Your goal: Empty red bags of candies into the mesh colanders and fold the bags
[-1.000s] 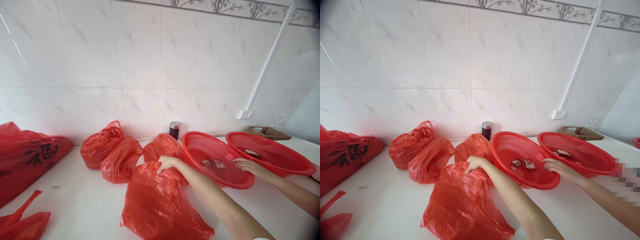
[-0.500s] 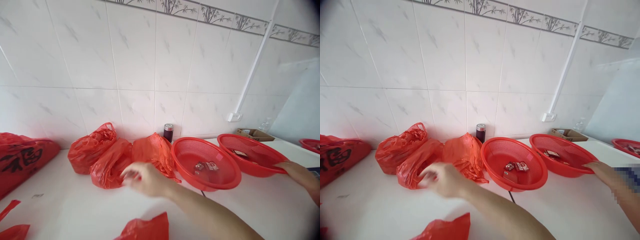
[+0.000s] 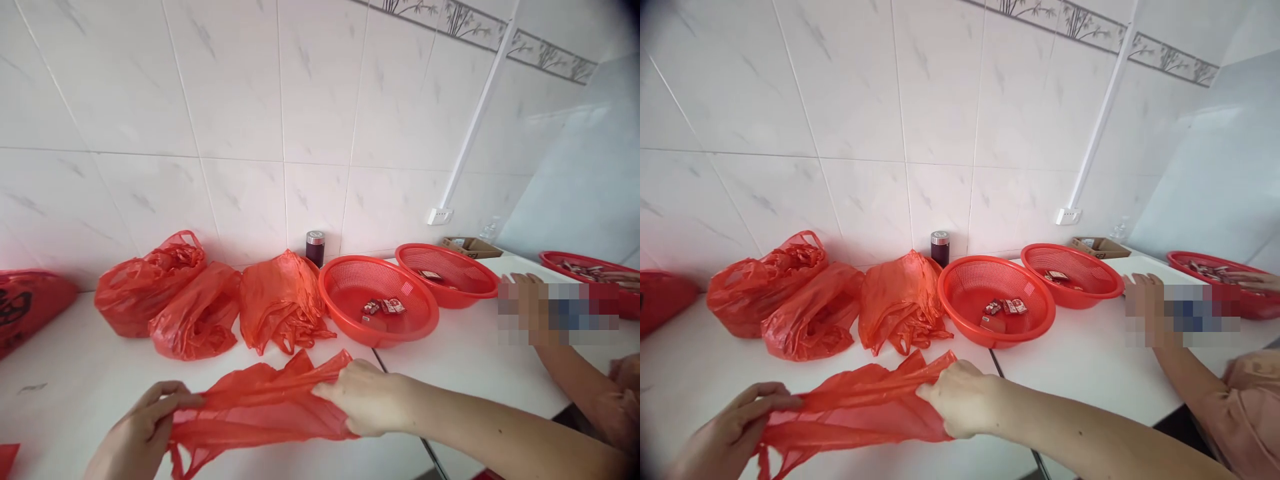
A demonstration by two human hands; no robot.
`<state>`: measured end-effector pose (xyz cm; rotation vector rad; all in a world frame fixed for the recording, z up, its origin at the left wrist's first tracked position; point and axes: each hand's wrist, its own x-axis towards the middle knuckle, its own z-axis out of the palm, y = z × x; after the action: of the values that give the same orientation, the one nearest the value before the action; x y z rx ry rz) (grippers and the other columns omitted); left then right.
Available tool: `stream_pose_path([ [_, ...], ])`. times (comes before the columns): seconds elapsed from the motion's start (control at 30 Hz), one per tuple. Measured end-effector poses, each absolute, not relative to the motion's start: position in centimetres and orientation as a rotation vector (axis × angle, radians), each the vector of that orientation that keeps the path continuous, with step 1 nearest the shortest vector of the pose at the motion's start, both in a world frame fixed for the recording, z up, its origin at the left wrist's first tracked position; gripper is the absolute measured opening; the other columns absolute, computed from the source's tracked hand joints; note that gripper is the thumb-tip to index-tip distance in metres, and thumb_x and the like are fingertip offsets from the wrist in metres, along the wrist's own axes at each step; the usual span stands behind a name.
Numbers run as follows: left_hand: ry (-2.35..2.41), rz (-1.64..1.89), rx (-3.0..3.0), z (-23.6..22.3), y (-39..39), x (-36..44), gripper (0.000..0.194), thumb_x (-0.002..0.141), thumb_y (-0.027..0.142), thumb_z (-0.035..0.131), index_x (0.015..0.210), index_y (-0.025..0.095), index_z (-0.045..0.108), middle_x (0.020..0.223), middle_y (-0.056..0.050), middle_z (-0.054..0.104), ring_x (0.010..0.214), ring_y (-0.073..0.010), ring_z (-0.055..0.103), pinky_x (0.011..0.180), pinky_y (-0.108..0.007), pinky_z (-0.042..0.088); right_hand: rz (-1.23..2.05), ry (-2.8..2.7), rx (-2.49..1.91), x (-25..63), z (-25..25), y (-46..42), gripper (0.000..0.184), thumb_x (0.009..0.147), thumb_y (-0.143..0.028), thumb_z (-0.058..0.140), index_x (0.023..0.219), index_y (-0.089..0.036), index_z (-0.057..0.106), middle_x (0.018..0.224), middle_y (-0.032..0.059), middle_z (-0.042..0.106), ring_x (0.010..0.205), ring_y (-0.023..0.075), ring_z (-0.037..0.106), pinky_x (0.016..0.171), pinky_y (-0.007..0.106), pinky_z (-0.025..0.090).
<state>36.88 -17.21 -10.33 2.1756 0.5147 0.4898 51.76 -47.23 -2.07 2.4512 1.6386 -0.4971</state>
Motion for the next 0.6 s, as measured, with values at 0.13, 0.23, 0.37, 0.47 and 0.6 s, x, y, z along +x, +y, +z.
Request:
stream_pose_path([
  [0.13,0.593,0.507,2.342,-9.8,-19.7,37.8,0.054,0.081,0.031,0.048,0.134,0.031,0.053,0.142,-0.007,0.043,0.106,-0.0291,0.058,0.090,-0.040,0.047,-0.450,1.592,2.504,51.6,-0.8,-48.1,0.081,0.069,-0.028,0.069,0.143,-0.018,0.038,0.092,0.0126,0.071,0.083,0.0305,0.067,0.062,0.032,0.045],
  [0.23,0.609,0.483,1.859,-8.8,-23.6,38.4,0.072,0.080,0.035,0.056,0.147,0.030,0.031,0.146,-0.009,0.041,0.104,-0.0276,0.060,0.092,-0.042,0.048,-0.498,1.537,2.596,51.3,-1.6,-48.2,0.102,0.065,-0.033,0.071,0.151,-0.018,0.018,0.092,0.0125,0.070,0.081,0.0313,0.067,0.058,0.032,0.043],
  [0.37,0.556,0.294,1.038,-7.0,-26.3,38.6,0.069,0.074,0.021,0.067,0.139,0.027,0.044,0.125,-0.007,0.063,0.096,-0.0219,0.066,0.078,-0.032,0.057,-0.757,1.451,2.668,51.6,-2.8,-49.0,0.103,0.063,-0.039,0.069,0.151,-0.023,0.018,0.078,0.0062,0.067,0.073,0.0294,0.066,0.046,0.027,0.037],
  [0.47,0.603,0.244,0.924,-6.4,-26.3,38.2,0.054,0.073,0.014,0.068,0.126,0.021,0.057,0.106,-0.007,0.071,0.087,-0.0186,0.068,0.074,-0.027,0.057,-0.885,1.330,2.808,52.8,-2.6,-50.0,0.090,0.068,-0.041,0.065,0.147,-0.023,0.027,0.071,0.0031,0.065,0.059,0.0232,0.062,0.041,0.024,0.035],
  [0.6,0.460,0.043,1.293,-7.4,-25.7,37.3,0.012,0.072,0.029,0.073,0.081,0.022,0.071,0.074,0.001,0.066,0.063,-0.0124,0.061,0.059,-0.018,0.051,-0.724,1.209,2.945,55.1,-1.8,-51.3,0.071,0.065,-0.038,0.070,0.130,-0.020,0.051,0.084,0.0061,0.067,0.062,0.0200,0.062,0.045,0.024,0.037],
])
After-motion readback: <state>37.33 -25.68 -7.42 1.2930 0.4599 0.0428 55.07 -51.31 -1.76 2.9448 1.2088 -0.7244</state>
